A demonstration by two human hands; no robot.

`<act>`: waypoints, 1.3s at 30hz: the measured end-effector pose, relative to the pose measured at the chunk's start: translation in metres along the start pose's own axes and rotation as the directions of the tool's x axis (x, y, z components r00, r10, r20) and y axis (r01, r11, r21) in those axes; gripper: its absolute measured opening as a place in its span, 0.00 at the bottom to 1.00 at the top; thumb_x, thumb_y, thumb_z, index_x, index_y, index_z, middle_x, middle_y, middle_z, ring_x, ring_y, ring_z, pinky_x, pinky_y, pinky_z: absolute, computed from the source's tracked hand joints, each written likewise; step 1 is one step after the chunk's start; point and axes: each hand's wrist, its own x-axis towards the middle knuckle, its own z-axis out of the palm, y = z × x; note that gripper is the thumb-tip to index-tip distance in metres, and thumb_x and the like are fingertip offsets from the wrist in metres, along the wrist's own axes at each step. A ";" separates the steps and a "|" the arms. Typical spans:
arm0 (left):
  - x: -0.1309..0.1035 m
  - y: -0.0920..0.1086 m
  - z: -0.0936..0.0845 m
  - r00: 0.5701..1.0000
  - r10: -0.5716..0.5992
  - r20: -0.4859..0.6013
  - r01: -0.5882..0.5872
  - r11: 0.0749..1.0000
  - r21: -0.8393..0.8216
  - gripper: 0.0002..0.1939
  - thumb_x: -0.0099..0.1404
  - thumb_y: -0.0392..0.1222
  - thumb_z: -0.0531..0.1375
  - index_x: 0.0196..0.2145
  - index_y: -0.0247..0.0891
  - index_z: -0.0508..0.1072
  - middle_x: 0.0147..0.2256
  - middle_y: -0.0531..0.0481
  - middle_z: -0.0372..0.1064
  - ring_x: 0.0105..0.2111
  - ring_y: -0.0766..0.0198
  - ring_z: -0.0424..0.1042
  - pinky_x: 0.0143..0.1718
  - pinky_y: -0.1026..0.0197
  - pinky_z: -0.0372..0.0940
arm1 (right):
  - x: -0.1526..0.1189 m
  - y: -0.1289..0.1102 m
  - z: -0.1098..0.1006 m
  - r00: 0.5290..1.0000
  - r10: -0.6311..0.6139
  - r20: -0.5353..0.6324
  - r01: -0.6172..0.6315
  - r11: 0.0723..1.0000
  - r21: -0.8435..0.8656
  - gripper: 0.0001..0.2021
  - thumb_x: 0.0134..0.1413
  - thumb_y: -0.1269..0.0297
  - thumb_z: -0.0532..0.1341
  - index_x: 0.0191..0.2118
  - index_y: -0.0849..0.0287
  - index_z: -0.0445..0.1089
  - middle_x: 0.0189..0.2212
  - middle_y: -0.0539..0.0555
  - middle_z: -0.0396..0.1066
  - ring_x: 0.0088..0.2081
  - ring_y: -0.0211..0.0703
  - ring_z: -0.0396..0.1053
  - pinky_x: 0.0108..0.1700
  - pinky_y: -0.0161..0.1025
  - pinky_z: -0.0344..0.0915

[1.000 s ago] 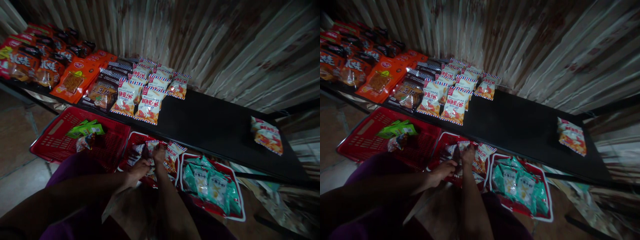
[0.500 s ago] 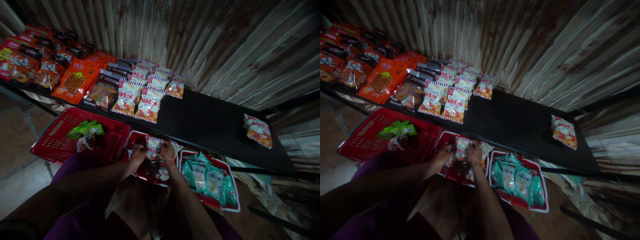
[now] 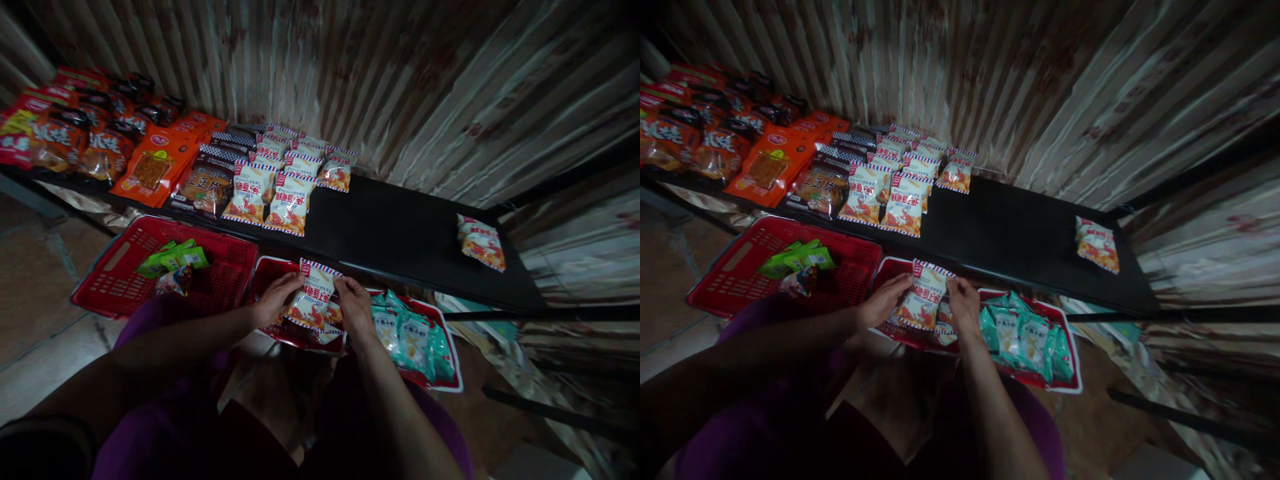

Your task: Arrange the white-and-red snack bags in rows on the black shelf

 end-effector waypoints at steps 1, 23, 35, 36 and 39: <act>0.000 0.001 0.000 1.000 -0.005 0.005 0.005 1.000 -0.011 0.20 0.53 0.49 0.65 0.41 0.37 0.71 0.40 0.45 0.73 0.40 0.58 0.72 0.43 0.57 0.66 | -0.001 -0.001 0.002 1.000 0.009 0.001 -0.009 1.000 0.007 0.16 0.38 0.48 0.62 0.24 0.58 0.69 0.19 0.46 0.68 0.24 0.38 0.64 0.27 0.34 0.60; -0.010 -0.007 -0.016 0.998 0.009 0.064 -0.018 0.990 0.141 0.25 0.48 0.44 0.69 0.43 0.34 0.70 0.44 0.41 0.71 0.40 0.54 0.73 0.46 0.50 0.64 | -0.002 0.001 0.011 0.981 0.155 0.114 -0.176 0.962 0.209 0.16 0.32 0.50 0.67 0.22 0.57 0.66 0.18 0.45 0.67 0.21 0.36 0.63 0.24 0.34 0.61; -0.007 -0.007 -0.023 0.992 0.037 0.124 -0.077 0.939 0.336 0.25 0.50 0.45 0.68 0.44 0.34 0.68 0.42 0.43 0.71 0.42 0.55 0.71 0.46 0.53 0.64 | -0.003 -0.022 0.009 0.957 0.199 0.212 -0.238 0.955 0.178 0.18 0.26 0.56 0.72 0.27 0.60 0.74 0.20 0.47 0.72 0.20 0.35 0.65 0.25 0.34 0.61; -0.007 -0.008 -0.023 0.992 0.038 0.122 -0.078 0.936 0.343 0.25 0.50 0.46 0.68 0.44 0.34 0.68 0.41 0.43 0.71 0.42 0.56 0.71 0.46 0.54 0.64 | -0.003 -0.022 0.010 0.959 0.203 0.197 -0.240 0.953 0.186 0.17 0.25 0.56 0.72 0.26 0.60 0.74 0.19 0.47 0.72 0.20 0.35 0.65 0.24 0.33 0.61; -0.009 -0.010 -0.020 0.993 0.029 0.116 -0.064 0.949 0.309 0.26 0.49 0.47 0.68 0.43 0.34 0.68 0.40 0.43 0.72 0.39 0.57 0.71 0.44 0.55 0.65 | -0.004 -0.021 0.012 0.968 0.202 0.146 -0.233 0.943 0.239 0.17 0.23 0.57 0.72 0.24 0.60 0.73 0.19 0.47 0.72 0.19 0.34 0.64 0.24 0.33 0.62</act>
